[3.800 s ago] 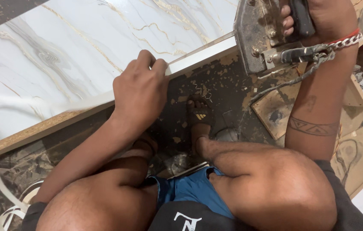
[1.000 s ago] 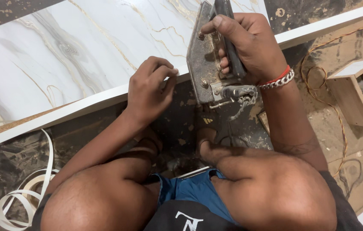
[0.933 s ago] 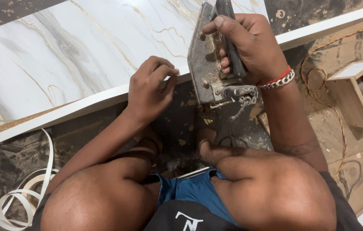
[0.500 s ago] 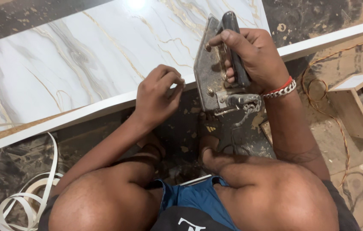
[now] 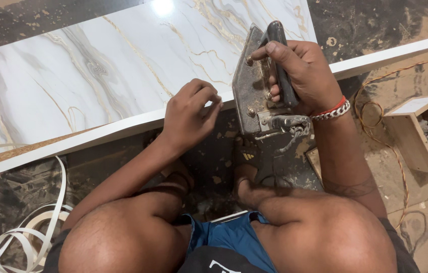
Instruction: The person uses a pneumatic nail gun to attach a white trim strip to the edge of a marble-patterned panel. They hold the panel steady with one hand while firing nails along the trim with the other.
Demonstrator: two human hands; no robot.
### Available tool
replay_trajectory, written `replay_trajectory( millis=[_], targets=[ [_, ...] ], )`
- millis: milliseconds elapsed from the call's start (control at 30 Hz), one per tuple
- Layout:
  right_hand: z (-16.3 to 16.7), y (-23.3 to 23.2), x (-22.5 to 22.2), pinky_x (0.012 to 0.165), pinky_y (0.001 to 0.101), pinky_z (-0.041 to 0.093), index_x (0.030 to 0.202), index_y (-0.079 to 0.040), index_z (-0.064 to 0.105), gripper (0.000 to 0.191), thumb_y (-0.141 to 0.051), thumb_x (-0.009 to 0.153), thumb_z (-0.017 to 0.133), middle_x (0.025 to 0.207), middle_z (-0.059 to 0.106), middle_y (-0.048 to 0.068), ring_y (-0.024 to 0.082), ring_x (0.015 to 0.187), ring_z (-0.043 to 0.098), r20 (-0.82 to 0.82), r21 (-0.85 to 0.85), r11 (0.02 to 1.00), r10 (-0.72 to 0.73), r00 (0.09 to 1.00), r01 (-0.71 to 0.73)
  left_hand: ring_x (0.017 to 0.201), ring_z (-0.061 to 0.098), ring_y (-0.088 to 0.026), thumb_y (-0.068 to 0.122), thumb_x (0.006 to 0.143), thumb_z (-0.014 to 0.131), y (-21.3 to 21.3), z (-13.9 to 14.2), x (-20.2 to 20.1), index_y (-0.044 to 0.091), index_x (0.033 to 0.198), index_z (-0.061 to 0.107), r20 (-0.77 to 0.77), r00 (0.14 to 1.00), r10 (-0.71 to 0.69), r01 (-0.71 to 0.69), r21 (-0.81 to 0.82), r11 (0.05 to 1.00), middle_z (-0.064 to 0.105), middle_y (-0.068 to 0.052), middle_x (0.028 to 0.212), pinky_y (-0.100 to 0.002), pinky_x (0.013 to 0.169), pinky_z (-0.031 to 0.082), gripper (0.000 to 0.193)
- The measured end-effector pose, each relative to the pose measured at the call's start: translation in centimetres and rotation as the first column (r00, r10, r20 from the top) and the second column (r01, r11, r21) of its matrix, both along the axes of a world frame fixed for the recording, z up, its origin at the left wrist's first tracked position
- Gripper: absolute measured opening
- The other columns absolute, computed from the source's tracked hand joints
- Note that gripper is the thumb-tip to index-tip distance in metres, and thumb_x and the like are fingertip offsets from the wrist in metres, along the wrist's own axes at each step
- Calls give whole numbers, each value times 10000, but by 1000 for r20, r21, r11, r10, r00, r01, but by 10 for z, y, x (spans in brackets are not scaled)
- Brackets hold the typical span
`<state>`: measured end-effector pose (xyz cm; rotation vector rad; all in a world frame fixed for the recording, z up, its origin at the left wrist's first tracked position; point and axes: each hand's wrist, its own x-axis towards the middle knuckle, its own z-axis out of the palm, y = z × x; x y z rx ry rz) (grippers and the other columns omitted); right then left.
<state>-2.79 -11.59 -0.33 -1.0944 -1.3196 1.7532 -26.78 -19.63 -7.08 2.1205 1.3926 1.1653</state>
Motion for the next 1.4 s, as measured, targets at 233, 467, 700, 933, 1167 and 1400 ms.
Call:
replay_trajectory(
  millis=[233, 467, 700, 933, 1167, 1400],
  targets=[
    [-2, 1, 1, 464, 222, 535, 1163, 63, 698, 397, -311, 1084, 593, 663, 625, 19, 63, 508, 610, 19, 22, 1000, -1, 1000, 1, 841, 658, -273, 52, 893, 763, 3, 0, 1, 40, 890, 634, -5, 1000, -13, 12, -25, 1000, 639, -101, 988, -387, 696, 529, 130],
    [-2, 4, 3, 461, 221, 540, 1169, 63, 703, 393, -305, 1084, 592, 654, 623, 17, 60, 512, 610, 24, 18, 1000, -4, 1000, 4, 934, 618, -360, 43, 908, 712, 6, -3, 1, -17, 934, 603, -27, 997, -76, 75, -47, 996, 585, -174, 1009, -444, 800, 520, 128],
    [1, 6, 0, 449, 230, 535, 1150, 52, 713, 375, -289, 1066, 580, 635, 607, 9, 63, 501, 600, 95, 16, 999, -34, 995, 32, 927, 611, -378, 54, 915, 673, 10, -1, -1, -25, 938, 598, -70, 993, -99, 94, -77, 993, 571, -202, 1022, -454, 803, 525, 111],
    [-3, 9, 2, 433, 245, 521, 1132, 60, 709, 365, -278, 1062, 591, 623, 584, 11, 75, 493, 588, 35, -26, 999, -37, 999, 38, 921, 630, -358, 45, 906, 693, 9, -6, -1, -7, 938, 608, -46, 994, -99, 100, 19, 995, 595, -173, 1005, -436, 800, 533, 104],
    [-1, 7, 1, 444, 233, 535, 1139, 48, 710, 380, -302, 1064, 583, 637, 616, 11, 66, 500, 604, 64, -11, 1000, -22, 998, 23, 917, 646, -317, 28, 876, 709, 3, -6, 3, 12, 936, 635, -22, 999, -41, 43, 72, 996, 622, -141, 986, -415, 786, 537, 97],
    [1, 5, 0, 431, 226, 524, 1137, 51, 723, 377, -297, 1071, 594, 617, 600, 2, 59, 477, 593, 98, 55, 998, -22, 995, 16, 872, 641, -296, 84, 878, 747, 1, -2, 10, 13, 960, 654, -67, 998, -6, 5, -15, 1000, 613, -141, 952, -397, 739, 529, 143]
  ],
)
